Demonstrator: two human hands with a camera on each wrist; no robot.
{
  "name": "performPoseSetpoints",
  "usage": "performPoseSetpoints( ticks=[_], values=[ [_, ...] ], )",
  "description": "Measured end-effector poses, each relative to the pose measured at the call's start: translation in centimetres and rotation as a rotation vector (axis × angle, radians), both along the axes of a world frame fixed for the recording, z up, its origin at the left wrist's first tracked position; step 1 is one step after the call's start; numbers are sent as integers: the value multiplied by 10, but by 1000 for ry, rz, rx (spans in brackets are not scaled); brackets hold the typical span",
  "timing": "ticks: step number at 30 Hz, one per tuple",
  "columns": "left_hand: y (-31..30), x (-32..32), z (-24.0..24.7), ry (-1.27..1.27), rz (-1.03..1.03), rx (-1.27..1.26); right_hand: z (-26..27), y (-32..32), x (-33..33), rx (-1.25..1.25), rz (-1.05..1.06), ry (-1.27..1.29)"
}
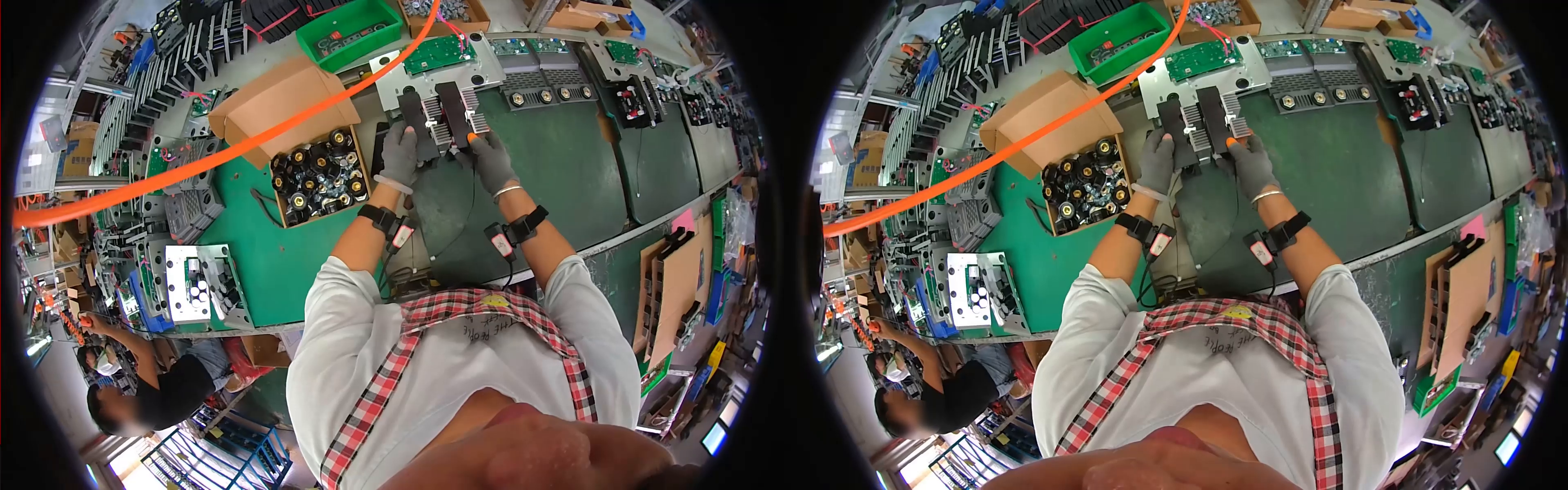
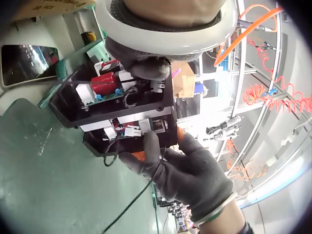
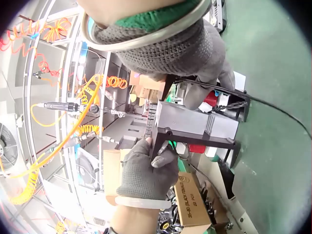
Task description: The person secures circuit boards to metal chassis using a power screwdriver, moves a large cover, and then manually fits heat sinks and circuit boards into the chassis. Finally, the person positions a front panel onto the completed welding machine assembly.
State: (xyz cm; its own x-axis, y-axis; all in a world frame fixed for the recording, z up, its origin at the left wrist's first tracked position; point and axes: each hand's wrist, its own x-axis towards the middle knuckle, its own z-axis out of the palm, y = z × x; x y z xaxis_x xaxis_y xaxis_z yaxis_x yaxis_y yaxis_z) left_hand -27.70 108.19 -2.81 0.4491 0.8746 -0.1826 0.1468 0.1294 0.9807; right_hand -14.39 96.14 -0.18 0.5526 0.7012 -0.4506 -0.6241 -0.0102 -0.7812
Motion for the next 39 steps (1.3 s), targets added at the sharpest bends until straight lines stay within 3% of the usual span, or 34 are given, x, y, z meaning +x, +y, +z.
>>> performPoseSetpoints(
  ticks=[4, 7, 10, 12, 13, 14, 16, 17, 20, 23, 25, 28, 29, 31, 32, 33, 34, 35, 36, 38, 39],
  values=[
    [6, 4, -6, -14, 5, 8, 4, -3, 6, -109, 104, -95],
    [-1, -3, 8, 197, 26, 405, -13, -7, 12, -215, 167, -244],
    [1, -25, -20, 156, 153, 272, -11, -18, 13, -263, 148, -314],
    [-8, -43, -47, 478, 110, 609, -9, -26, 7, -234, 157, -288],
    [-17, -50, -58, 458, -30, 548, -9, -33, 3, -219, 158, -277],
    [-26, -54, -62, 440, -168, 488, -11, -42, 1, -214, 300, -521],
    [-48, -47, -14, 594, -440, 433, -3, -55, -6, -234, 442, -495],
    [-50, -50, -21, 549, -463, 371, 3, -60, -11, -240, 436, -224],
    [-57, -47, -27, 353, -499, 71, 14, -79, -11, -338, 630, -356],
    [-94, -28, 13, 110, -447, -366, 15, -106, -2, -460, 722, -1177],
    [-108, -8, -3, 42, -415, -520, 38, -132, 15, -562, 689, -1149],
    [-92, 2, -88, 117, -519, -587, 88, -204, 58, -723, 464, -1066],
    [-101, 8, -78, 253, -550, -466, 98, -233, 78, -769, 370, -1033],
    [-114, 15, -54, 479, -675, -291, 91, -307, 124, -883, -74, -1243],
    [-117, 17, -46, 579, -766, -242, 118, -350, 134, -867, -282, -1137],
    [-128, 20, -27, 714, -851, -108, 134, -392, 150, -1011, -350, -1017],
    [-138, 22, -14, 844, -924, 31, 116, -445, 180, -1068, -482, -1064],
    [-135, 21, -19, 883, -1061, 271, 110, -492, 192, -1117, -745, -974],
    [-131, 21, -24, 911, -1185, 517, 106, -539, 204, -1131, -858, -949],
    [-143, 27, -9, 966, -1263, 644, 97, -618, 220, -1501, -1021, -890],
    [-150, 29, -2, 993, -1298, 706, 102, -647, 220, -1502, -1006, -782]
  ],
)
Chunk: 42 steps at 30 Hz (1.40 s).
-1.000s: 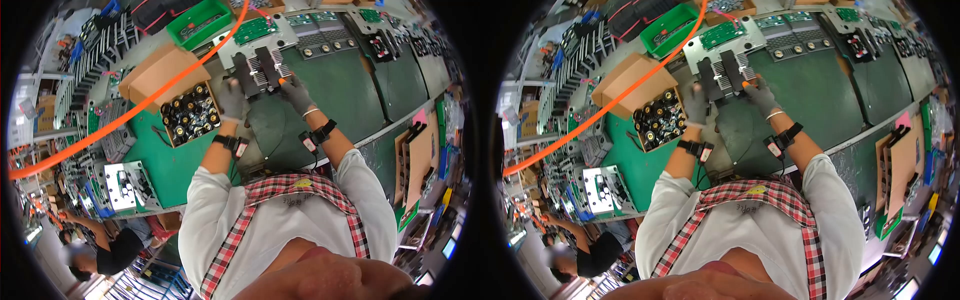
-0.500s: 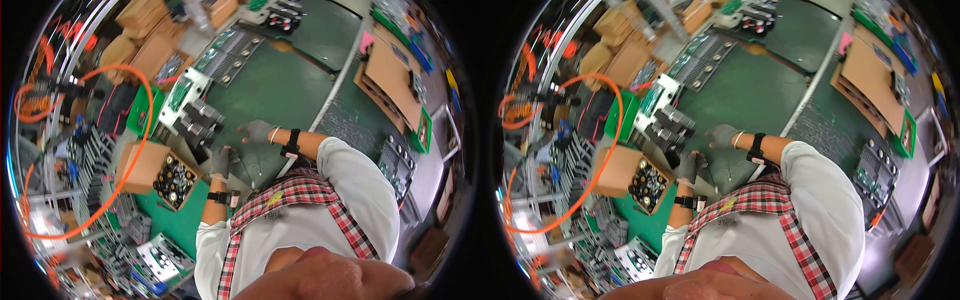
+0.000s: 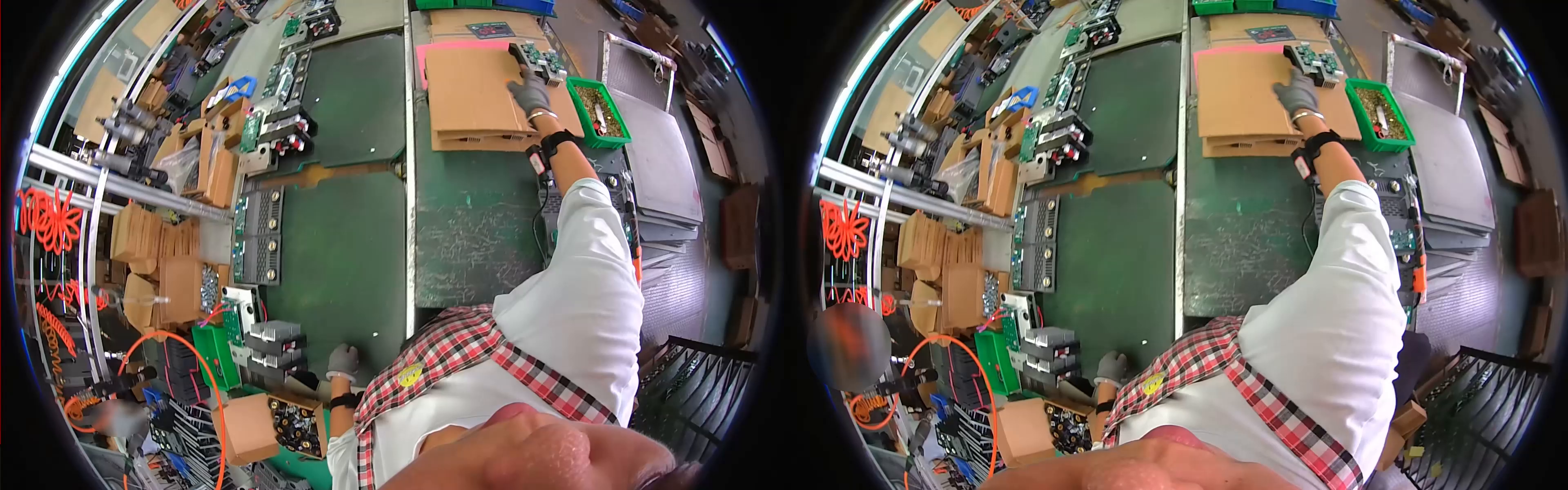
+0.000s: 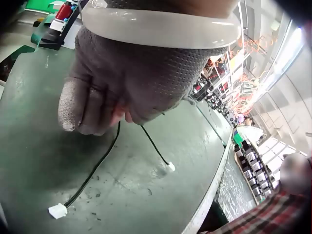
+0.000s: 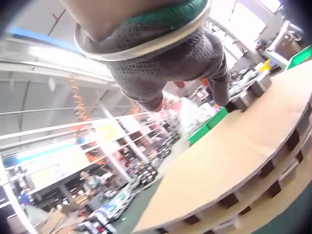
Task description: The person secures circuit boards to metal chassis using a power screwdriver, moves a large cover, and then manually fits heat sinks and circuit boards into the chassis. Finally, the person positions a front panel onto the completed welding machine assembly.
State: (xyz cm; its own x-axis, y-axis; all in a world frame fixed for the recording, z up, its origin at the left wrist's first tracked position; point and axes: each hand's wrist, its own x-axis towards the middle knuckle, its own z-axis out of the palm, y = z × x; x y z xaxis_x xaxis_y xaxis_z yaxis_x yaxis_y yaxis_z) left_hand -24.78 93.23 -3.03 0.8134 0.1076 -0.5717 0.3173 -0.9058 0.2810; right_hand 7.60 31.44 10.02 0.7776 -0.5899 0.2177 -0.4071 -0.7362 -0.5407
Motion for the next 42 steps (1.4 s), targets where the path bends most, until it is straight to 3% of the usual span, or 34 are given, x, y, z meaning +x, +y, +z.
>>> performPoseSetpoints(
  ticks=[3, 7, 10, 14, 20, 21, 23, 25, 27, 29, 31, 33, 35, 36, 38, 42],
  values=[
    [-11, 11, 7, 54, -196, 74, -10, -68, 19, 88, -218, 137],
    [-40, 37, 27, 141, -231, 12, -15, -102, 34, 9, -440, 263],
    [-52, 49, 24, 97, -274, -57, -26, -121, 54, -33, -412, 220],
    [-71, 64, 21, 207, 172, -510, -23, -127, 74, -18, -447, 238],
    [-87, 77, 7, 259, 67, -422, -25, -126, 88, 52, -542, 203],
    [-82, 73, -6, 222, 76, -498, -30, -136, 88, -51, -444, 253],
    [-69, 61, -38, 113, 130, -645, -49, -154, 89, 37, -352, 167],
    [-94, 80, 9, 131, 130, -591, -32, -134, 80, -85, -357, 201],
    [-87, 79, -7, 121, 151, -641, -57, -153, 88, 58, -236, 104],
    [-110, 99, 30, 281, 497, -950, -44, -118, 84, 455, 52, -90],
    [-106, 123, 24, 153, 105, -772, -42, -63, 87, 493, 303, -280],
    [-134, 150, 67, -77, 92, -513, 14, 52, 56, 301, 628, -216],
    [-147, 163, 71, -130, 409, -916, 15, 134, 41, -111, 987, -360],
    [-155, 168, 76, -185, 627, -1158, 11, 178, 26, -186, 1062, -376],
    [-148, 178, 69, -116, 673, -1458, 5, 257, -7, -321, 1252, -345],
    [-124, 165, 55, -78, 1213, -1827, -2, 356, -73, -429, 1548, -381]
  ],
)
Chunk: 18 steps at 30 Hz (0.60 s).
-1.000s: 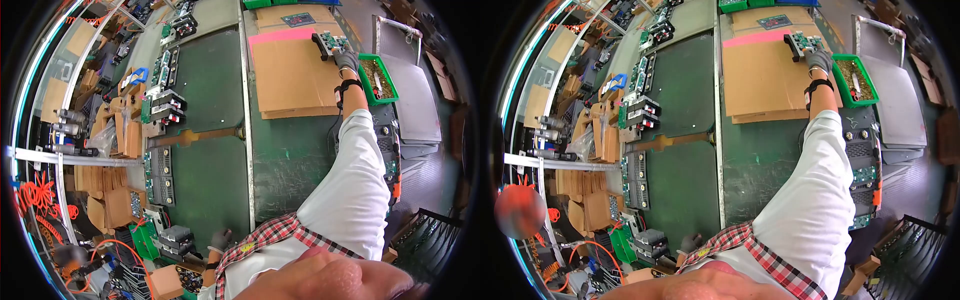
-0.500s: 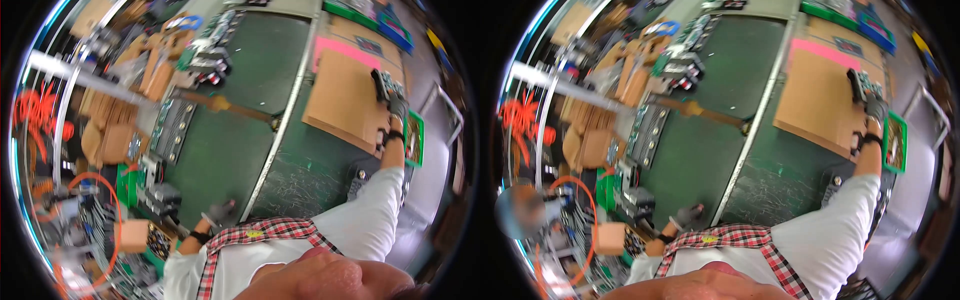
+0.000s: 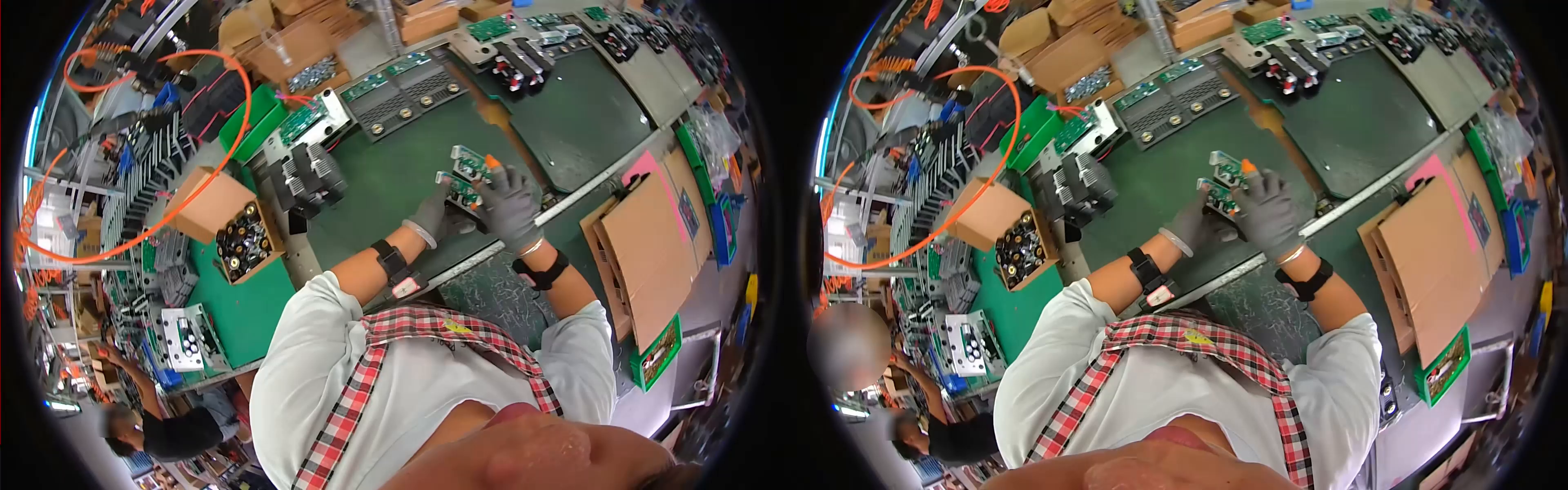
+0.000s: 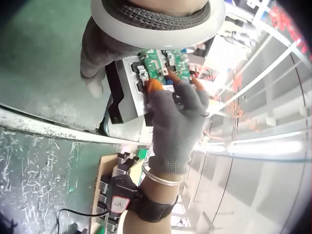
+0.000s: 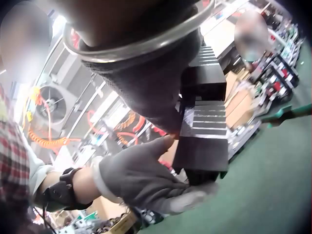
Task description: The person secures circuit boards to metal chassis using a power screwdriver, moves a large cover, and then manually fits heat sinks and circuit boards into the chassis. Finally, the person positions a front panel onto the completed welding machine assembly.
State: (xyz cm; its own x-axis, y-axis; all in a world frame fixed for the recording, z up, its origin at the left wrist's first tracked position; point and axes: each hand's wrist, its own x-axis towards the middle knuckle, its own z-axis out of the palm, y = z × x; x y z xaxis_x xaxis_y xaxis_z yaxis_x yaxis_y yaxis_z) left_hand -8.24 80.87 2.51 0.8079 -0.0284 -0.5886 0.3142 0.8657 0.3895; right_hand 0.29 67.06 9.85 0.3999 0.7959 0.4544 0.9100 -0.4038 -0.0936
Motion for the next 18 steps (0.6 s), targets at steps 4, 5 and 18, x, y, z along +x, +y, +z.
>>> performPoseSetpoints(
  ticks=[4, 5, 18],
  values=[
    [15, -26, 2, -69, 281, -67, -6, 49, -37, -33, 185, -107],
    [22, -31, -7, -46, 289, -62, -8, 57, -44, -57, 220, -152],
    [78, -38, -81, 147, 378, 41, -41, 100, -5, -29, 81, 327]
  ],
)
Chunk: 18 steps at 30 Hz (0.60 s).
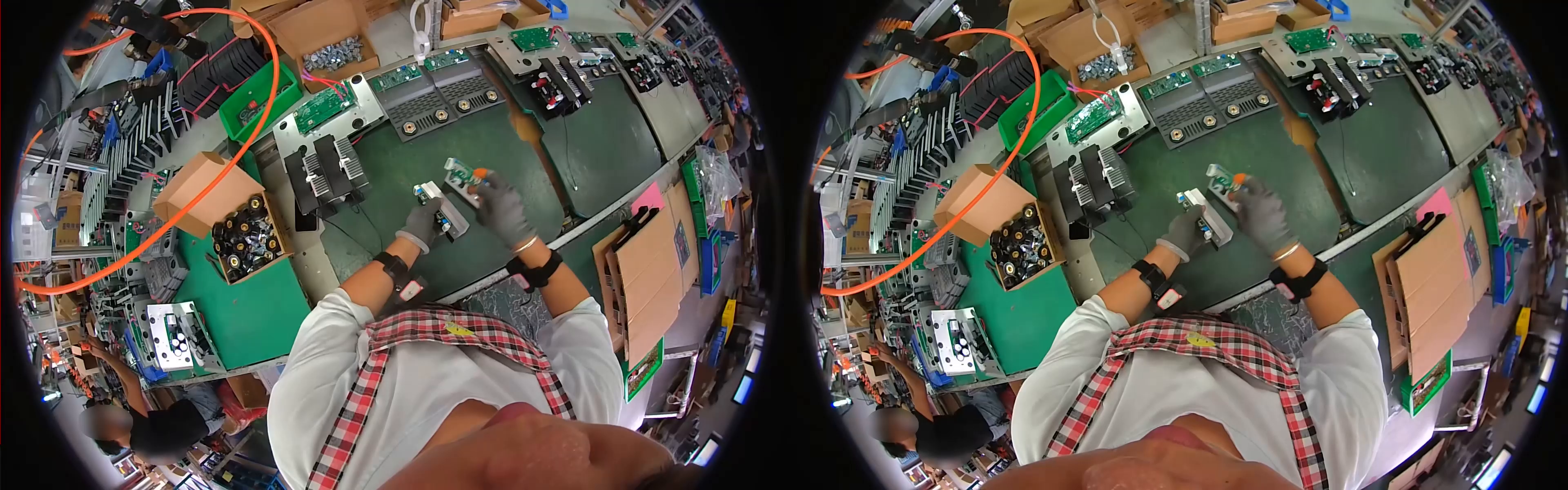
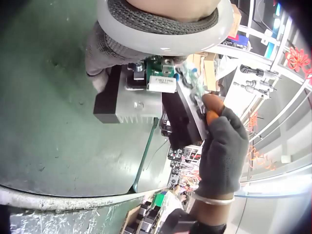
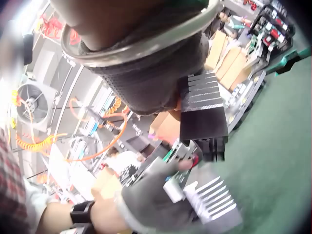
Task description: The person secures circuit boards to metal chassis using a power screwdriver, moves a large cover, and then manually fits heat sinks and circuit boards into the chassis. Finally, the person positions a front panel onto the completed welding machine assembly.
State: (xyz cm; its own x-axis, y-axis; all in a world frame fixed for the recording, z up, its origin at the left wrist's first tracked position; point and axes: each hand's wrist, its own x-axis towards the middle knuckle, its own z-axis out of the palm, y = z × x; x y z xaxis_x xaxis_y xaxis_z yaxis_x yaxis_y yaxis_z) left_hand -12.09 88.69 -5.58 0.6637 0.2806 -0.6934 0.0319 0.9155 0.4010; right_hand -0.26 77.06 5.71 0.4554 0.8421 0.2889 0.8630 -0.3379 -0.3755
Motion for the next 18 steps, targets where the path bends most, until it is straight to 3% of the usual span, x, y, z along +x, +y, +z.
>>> performPoseSetpoints(
  ticks=[2, 4, 7, 8, 11, 15, 18],
  values=[
    [11, -15, 1, 40, -221, 471, -8, -8, 29, 57, -14, 4],
    [23, -11, -3, 317, -263, 598, -20, -19, 49, 75, -25, -81],
    [47, -14, 39, 466, -796, 1192, -40, -38, 58, 21, 13, -267],
    [49, -15, 37, 403, -785, 1219, -45, -46, 58, 1, 48, -285],
    [56, -10, 67, 449, -1013, 1201, -67, -68, 53, -114, 110, -268],
    [52, -19, 45, 557, -867, 1437, -56, -80, 28, -140, 110, -169],
    [48, -24, 41, 566, -728, 1379, -53, -72, 19, -134, -189, -66]
  ],
)
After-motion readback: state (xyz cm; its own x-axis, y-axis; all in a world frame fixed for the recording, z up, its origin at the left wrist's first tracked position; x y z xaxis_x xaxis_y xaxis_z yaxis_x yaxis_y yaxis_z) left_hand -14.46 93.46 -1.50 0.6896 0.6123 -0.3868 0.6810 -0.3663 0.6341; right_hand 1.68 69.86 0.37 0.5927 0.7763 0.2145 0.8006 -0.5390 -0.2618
